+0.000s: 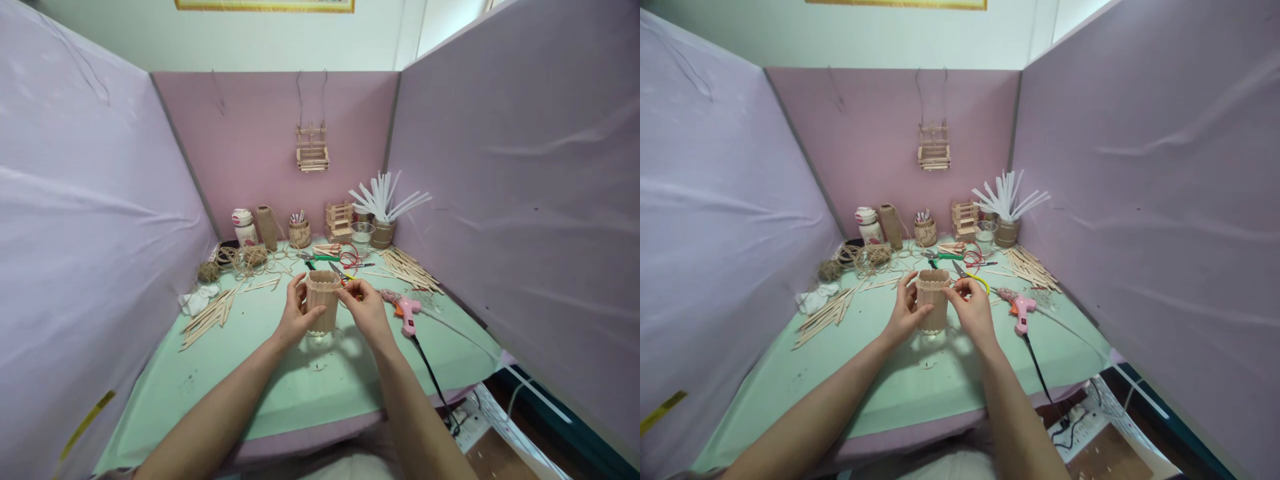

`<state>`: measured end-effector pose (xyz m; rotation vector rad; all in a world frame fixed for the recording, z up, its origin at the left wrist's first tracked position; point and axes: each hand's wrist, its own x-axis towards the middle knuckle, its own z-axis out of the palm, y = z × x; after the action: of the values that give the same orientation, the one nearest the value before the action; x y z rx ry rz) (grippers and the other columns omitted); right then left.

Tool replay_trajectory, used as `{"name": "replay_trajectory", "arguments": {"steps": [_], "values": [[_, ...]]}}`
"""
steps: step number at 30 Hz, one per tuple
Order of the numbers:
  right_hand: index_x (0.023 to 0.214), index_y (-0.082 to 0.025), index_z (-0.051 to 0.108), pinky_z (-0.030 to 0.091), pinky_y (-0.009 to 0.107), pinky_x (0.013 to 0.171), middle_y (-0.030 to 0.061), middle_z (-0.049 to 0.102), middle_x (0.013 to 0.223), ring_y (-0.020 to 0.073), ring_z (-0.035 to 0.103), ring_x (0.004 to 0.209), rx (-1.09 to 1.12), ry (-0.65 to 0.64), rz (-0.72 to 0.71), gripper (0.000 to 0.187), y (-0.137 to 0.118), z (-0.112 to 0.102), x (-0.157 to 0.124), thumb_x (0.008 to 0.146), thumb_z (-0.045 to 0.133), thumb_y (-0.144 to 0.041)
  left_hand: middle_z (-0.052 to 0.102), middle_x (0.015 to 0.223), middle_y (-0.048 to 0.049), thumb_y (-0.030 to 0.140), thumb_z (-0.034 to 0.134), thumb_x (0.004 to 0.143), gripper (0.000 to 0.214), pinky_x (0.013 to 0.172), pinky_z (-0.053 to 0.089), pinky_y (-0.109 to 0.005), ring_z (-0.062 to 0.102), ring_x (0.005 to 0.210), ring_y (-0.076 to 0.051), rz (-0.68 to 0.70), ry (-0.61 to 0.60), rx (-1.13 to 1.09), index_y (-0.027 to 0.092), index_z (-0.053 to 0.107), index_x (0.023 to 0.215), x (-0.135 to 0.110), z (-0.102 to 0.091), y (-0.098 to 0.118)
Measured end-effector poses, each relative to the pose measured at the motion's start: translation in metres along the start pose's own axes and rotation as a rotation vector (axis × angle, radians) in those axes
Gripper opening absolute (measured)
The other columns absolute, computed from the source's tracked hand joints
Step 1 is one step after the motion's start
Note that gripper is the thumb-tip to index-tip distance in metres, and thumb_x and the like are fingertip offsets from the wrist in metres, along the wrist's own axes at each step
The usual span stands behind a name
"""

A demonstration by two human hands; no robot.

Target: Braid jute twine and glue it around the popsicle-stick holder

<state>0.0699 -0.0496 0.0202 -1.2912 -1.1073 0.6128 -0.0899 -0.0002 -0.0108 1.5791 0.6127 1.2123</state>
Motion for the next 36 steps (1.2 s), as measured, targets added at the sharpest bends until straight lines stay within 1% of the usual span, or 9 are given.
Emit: {"name": "replay_trajectory", "arguments": {"steps": [2,6,9,13,25,27,30,33,36], "values": [[0.090,-0.017,0.055,0.048,0.033,0.076,0.0069,0.063,0.093,0.0191,0.059,0.086,0.079,0.011,0.017,0.037,0.003,0.001,0.001,0.068,0.069,-0.044,0.049,0.127,-0.0131,0.039,0.072,0.070,0.081,0.093,0.045,-0.041,0.052,0.115,-0.027,-0.030,-0.014,-0.024,0.028,0.023,0.135,0.001,0.000,0.001],[0.107,-0.019,0.052,0.048,0.038,0.088,0.0116,0.060,0.114,0.0213,0.059,0.103,0.284,-0.086,0.029,0.046,0.007,0.006,0.000,0.070,0.070,-0.040,0.047,0.129,-0.0145,0.041,0.071,0.071,0.081,0.094,0.044,-0.043,0.051,0.117,-0.028,-0.076,-0.056,-0.057,0.026,0.022,0.135,0.001,0.000,0.002],[0.109,-0.019,0.052,0.047,0.040,0.093,0.0112,0.060,0.116,0.0213,0.059,0.106,0.330,-0.086,0.041,0.047,0.010,0.011,-0.003,0.070,0.071,-0.039,0.045,0.132,-0.0133,0.041,0.066,0.077,0.075,0.097,0.042,-0.042,0.049,0.119,-0.026,-0.085,-0.071,-0.061,0.027,0.021,0.135,0.000,0.001,0.002],[0.105,-0.020,0.054,0.048,0.042,0.092,0.0101,0.060,0.115,0.0214,0.060,0.103,0.336,-0.068,0.063,0.046,0.014,0.018,-0.007,0.069,0.072,-0.041,0.047,0.130,-0.0114,0.043,0.060,0.081,0.070,0.099,0.039,-0.040,0.049,0.118,-0.024,-0.084,-0.047,-0.055,0.026,0.020,0.136,0.000,0.000,0.001],[0.107,-0.021,0.048,0.050,0.040,0.090,0.0107,0.053,0.119,0.0214,0.057,0.106,0.313,-0.148,0.035,0.046,0.024,0.025,-0.009,0.071,0.070,-0.039,0.047,0.127,-0.0076,0.043,0.067,0.074,0.070,0.096,0.040,-0.039,0.052,0.111,-0.022,-0.107,0.072,0.051,0.030,0.030,0.132,0.001,-0.001,0.003],[0.115,-0.023,0.046,0.049,0.040,0.091,0.0116,0.048,0.128,0.0224,0.053,0.113,0.240,-0.150,-0.018,0.053,0.024,0.021,-0.008,0.071,0.070,-0.039,0.048,0.124,-0.0075,0.042,0.066,0.075,0.071,0.095,0.041,-0.040,0.053,0.109,-0.022,-0.108,0.056,0.055,0.030,0.028,0.133,0.001,-0.001,0.002],[0.127,-0.027,0.040,0.043,0.041,0.099,0.0095,0.040,0.137,0.0223,0.044,0.123,0.037,-0.183,-0.218,0.061,0.019,0.008,-0.005,0.074,0.069,-0.036,0.047,0.125,-0.0078,0.041,0.068,0.073,0.076,0.095,0.042,-0.042,0.052,0.110,-0.022,-0.077,0.035,0.079,0.030,0.025,0.134,0.001,-0.003,-0.003],[0.129,-0.029,0.042,0.038,0.042,0.102,0.0068,0.049,0.130,0.0215,0.044,0.121,-0.160,-0.346,-0.390,0.055,0.008,-0.007,0.000,0.079,0.065,-0.033,0.044,0.127,-0.0088,0.039,0.072,0.069,0.081,0.100,0.039,-0.042,0.049,0.115,-0.024,-0.006,0.024,0.126,0.028,0.025,0.134,0.002,-0.007,-0.012],[0.129,-0.029,0.045,0.038,0.043,0.100,0.0061,0.056,0.120,0.0214,0.047,0.115,-0.272,-0.457,-0.458,0.050,0.000,-0.015,0.006,0.082,0.061,-0.026,0.041,0.129,-0.0105,0.037,0.076,0.065,0.089,0.101,0.038,-0.041,0.048,0.117,-0.026,0.022,-0.009,0.118,0.025,0.023,0.136,0.003,-0.011,-0.022]]}}
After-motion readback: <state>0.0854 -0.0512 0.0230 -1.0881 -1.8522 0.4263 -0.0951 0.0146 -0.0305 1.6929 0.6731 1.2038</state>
